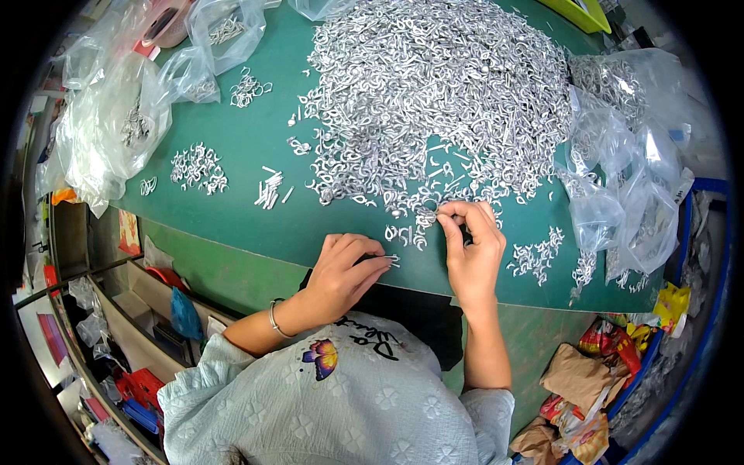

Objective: The person sorts through a large pile of small silver-colored metal components on a green workbench, picking up individual pieces by hand and placing them into separate piles or nearby containers.

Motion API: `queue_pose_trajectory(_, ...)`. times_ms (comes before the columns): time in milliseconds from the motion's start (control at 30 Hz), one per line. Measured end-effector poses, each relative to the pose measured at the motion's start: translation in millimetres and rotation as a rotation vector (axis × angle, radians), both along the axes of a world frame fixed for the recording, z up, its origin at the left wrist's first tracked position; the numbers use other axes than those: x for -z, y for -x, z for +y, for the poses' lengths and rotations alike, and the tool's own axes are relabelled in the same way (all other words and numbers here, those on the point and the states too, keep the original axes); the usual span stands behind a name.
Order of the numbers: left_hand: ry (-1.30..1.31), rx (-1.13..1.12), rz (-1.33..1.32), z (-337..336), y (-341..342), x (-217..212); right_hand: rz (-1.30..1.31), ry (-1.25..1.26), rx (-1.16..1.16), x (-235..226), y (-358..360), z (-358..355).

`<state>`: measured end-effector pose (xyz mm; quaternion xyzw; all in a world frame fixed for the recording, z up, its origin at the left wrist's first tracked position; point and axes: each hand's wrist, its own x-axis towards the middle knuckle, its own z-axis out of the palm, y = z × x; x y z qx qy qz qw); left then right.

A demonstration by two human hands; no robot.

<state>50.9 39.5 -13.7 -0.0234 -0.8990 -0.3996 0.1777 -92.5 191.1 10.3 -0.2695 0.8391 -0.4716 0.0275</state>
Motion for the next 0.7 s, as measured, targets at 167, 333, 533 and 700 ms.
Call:
queue_pose_trajectory(167,0.004,0.027,-0.004,-0.5,-0.2,2.2,0.019,0.012,0.03,1.7,1.4,3.9)
queue_pose_trajectory(333,0.004,-0.004,-0.003,0.9,1.6,-1.6,0.075,-0.035,-0.002,2.7,-0.6,4.0)
queue_pose_trajectory(533,-0.054,-0.077,0.007,1.7,7.3,-6.4,0.03,-0.035,-0.01,-2.7,-5.8,-1.8)
queue_pose_trajectory(700,-0.092,-0.193,0.064,0.5,26.2,-18.5,0.005,-0.007,-0.117,-10.7,-12.1,-4.3)
